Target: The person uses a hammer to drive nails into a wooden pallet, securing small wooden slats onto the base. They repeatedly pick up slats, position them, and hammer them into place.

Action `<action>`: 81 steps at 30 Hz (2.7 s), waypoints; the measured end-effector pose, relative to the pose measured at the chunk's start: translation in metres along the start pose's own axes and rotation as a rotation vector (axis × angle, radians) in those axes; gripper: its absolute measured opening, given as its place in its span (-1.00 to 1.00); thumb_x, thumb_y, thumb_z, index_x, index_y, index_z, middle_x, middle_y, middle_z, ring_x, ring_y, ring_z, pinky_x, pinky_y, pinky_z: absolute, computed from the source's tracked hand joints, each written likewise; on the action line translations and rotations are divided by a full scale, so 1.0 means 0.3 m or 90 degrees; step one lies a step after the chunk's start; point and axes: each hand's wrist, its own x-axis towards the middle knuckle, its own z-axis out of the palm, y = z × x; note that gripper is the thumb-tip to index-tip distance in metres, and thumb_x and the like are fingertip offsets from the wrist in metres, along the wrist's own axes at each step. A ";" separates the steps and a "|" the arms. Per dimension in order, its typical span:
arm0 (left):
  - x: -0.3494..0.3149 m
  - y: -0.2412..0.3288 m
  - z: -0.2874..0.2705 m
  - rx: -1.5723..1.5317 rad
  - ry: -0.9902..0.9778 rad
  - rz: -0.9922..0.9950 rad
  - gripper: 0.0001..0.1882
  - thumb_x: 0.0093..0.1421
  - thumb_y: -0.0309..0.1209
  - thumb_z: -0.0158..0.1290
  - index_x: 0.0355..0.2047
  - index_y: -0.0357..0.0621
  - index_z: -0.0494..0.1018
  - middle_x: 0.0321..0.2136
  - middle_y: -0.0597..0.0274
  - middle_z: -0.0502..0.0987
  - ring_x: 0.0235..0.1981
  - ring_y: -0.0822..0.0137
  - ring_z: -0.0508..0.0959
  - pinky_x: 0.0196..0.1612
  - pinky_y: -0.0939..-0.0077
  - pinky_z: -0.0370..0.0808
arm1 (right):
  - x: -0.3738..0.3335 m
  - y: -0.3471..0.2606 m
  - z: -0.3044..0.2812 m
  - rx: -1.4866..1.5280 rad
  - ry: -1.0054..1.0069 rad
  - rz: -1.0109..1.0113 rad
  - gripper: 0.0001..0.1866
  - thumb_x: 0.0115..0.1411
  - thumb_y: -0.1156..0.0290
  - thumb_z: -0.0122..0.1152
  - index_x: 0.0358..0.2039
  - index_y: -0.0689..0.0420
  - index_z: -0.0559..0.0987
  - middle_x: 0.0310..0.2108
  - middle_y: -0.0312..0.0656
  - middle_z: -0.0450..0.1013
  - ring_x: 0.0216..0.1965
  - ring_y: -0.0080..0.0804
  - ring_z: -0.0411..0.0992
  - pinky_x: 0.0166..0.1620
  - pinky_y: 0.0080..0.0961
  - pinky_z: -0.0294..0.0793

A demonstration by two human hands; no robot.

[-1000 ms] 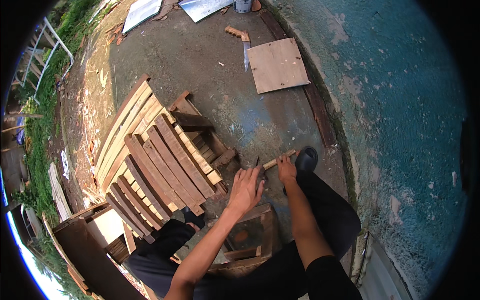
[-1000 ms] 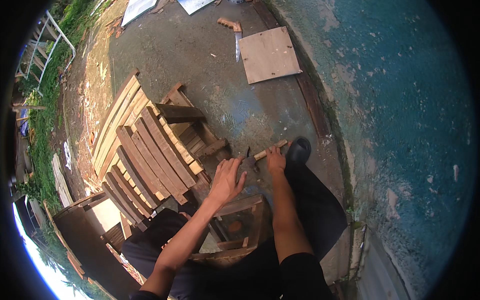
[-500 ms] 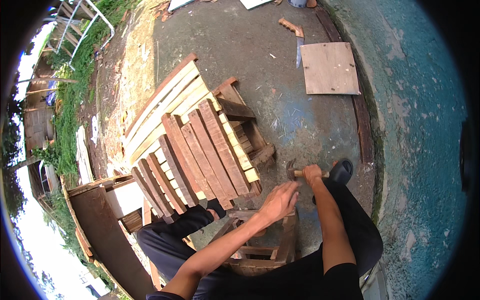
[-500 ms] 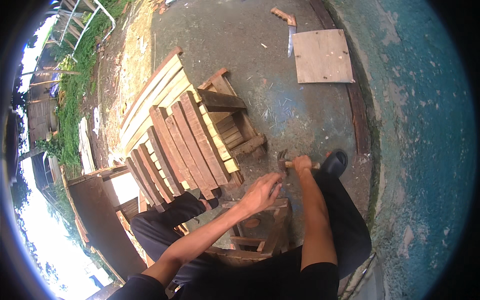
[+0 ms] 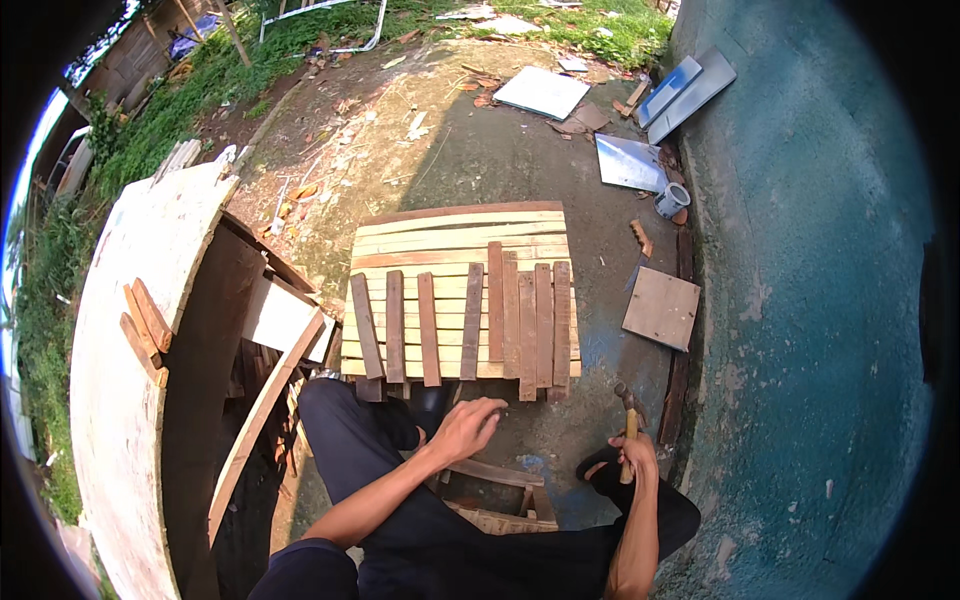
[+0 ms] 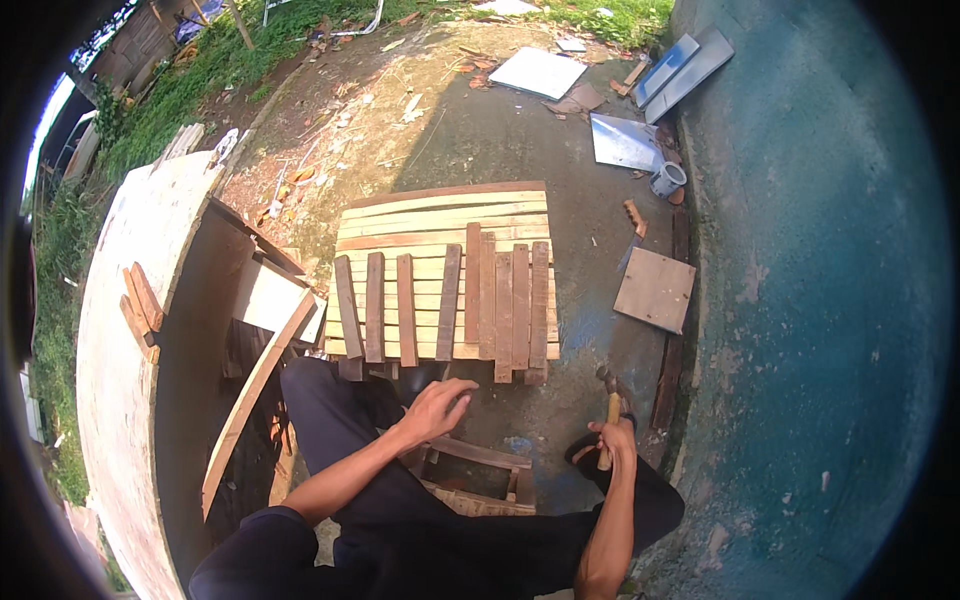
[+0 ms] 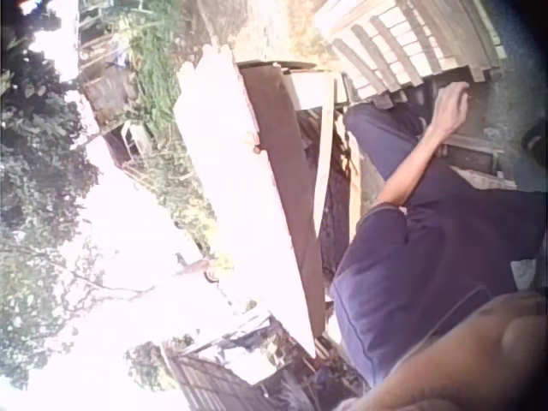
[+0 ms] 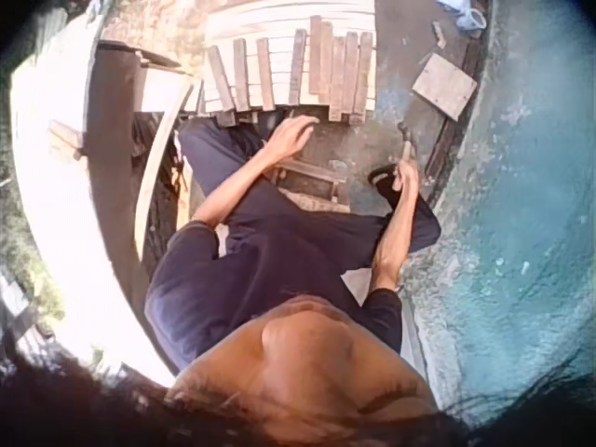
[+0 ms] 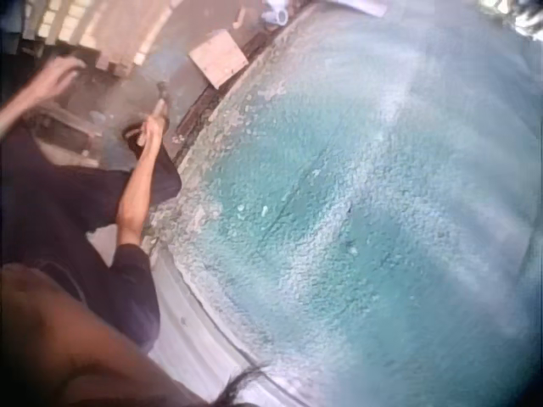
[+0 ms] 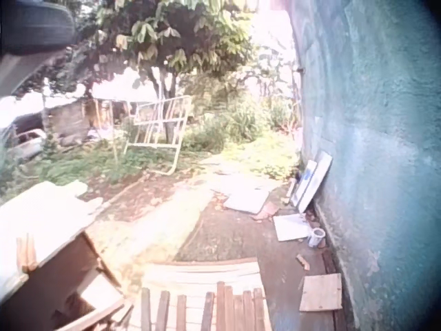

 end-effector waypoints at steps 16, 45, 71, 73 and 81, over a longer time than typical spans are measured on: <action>-0.023 -0.461 -0.239 0.200 0.353 -0.258 -0.54 0.12 -0.25 0.14 -0.01 -0.18 0.37 -0.02 -0.03 0.29 0.06 -0.03 0.21 0.11 0.00 0.11 | -0.487 -0.577 0.460 -0.269 0.000 -0.337 -0.82 0.15 0.41 0.24 -0.39 0.23 0.45 -0.65 -0.35 0.32 -0.74 -0.64 0.24 -0.67 -0.61 0.26; 0.201 -0.363 -0.158 0.219 0.230 -0.359 -0.40 0.15 -0.18 0.13 0.05 -0.35 0.24 -0.20 -0.12 0.39 -0.24 -0.07 0.50 -0.23 0.16 0.38 | -0.018 -1.274 0.962 -0.809 -0.064 -0.714 -0.65 -0.06 0.38 0.15 -0.24 0.29 0.56 -0.32 0.20 0.52 -0.22 0.13 0.50 -0.13 -0.10 0.48; 0.011 -0.292 -0.270 -0.829 0.171 -0.459 -0.54 0.26 -0.23 -0.35 0.08 -0.21 0.22 -0.36 0.16 0.41 -0.49 0.33 0.47 -0.42 0.45 0.47 | -0.337 -0.451 0.782 -0.565 0.247 -0.536 -0.48 0.07 0.34 0.30 -0.04 0.29 0.29 -0.09 0.15 0.26 -0.02 0.19 0.30 -0.16 0.01 0.45; -0.013 -0.267 -0.282 -0.816 0.166 -0.427 -0.66 0.30 -0.27 -0.37 -0.02 -0.13 0.25 -0.35 0.20 0.42 -0.46 0.36 0.48 -0.38 0.45 0.48 | -0.348 -0.405 0.769 -0.561 0.219 -0.540 -0.37 0.02 0.34 0.36 0.02 0.25 0.24 -0.09 0.17 0.23 0.01 0.19 0.27 -0.16 -0.01 0.44; -0.107 -0.141 -0.257 -0.864 0.141 -0.346 -0.60 0.21 -0.29 -0.33 0.02 -0.14 0.25 -0.32 0.18 0.42 -0.40 0.33 0.48 -0.31 0.43 0.48 | -0.333 -0.256 0.738 -0.527 0.160 -0.499 -0.32 0.05 0.48 0.25 0.16 0.23 0.16 -0.04 0.16 0.18 0.01 0.19 0.27 -0.12 -0.05 0.46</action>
